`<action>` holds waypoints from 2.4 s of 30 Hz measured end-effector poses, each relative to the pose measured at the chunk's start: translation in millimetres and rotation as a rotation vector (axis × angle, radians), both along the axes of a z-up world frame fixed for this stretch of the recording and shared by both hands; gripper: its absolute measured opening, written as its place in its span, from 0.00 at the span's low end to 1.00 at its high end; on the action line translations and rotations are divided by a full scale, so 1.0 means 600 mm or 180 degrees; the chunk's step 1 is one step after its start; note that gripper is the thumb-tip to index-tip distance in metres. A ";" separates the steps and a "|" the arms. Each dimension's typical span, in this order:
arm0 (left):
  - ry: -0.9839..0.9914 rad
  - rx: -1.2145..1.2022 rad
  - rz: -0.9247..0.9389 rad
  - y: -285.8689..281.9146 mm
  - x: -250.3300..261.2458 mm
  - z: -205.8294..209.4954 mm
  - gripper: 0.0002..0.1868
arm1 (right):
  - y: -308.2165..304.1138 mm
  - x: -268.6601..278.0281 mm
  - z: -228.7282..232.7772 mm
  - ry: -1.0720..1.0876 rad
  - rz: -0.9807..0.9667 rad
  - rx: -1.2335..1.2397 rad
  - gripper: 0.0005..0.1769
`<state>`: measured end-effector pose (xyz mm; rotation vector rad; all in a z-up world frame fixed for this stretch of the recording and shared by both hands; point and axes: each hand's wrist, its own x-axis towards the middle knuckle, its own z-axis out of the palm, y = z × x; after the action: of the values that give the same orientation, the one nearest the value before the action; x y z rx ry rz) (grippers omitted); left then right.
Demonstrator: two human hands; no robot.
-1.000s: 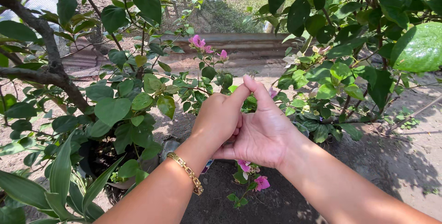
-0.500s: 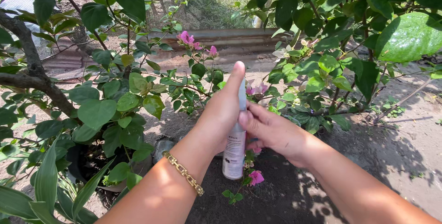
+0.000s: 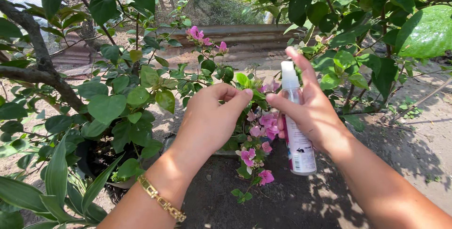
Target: The person sprays a liquid onto the leaves and flowers of various plants in an outdoor garden using a spray bottle.
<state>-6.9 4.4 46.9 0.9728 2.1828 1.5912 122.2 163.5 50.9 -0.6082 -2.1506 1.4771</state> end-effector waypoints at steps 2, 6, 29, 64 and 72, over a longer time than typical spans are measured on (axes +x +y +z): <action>0.0042 -0.0197 0.0116 -0.019 0.000 0.014 0.22 | -0.002 -0.008 0.009 -0.0164 -0.0076 0.0253 0.51; -0.0395 -0.0583 0.0321 -0.051 -0.002 0.032 0.20 | -0.013 -0.020 0.033 -0.0851 -0.0409 0.0608 0.43; -0.0071 -0.0017 0.0597 -0.065 -0.014 0.043 0.17 | 0.016 -0.027 0.017 -0.0888 -0.0616 0.0274 0.34; 0.0342 -0.0028 0.0435 0.005 0.006 0.045 0.16 | 0.098 -0.026 -0.049 -0.0880 -0.0475 0.0050 0.38; 0.0304 -0.0048 0.0602 -0.016 0.005 0.046 0.16 | 0.079 -0.050 -0.032 -0.0921 -0.0582 -0.0206 0.38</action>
<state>-3.7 -5.3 74.5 0.8774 2.4115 1.6369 92.1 210.9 31.8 -1.0694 -2.1923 1.4353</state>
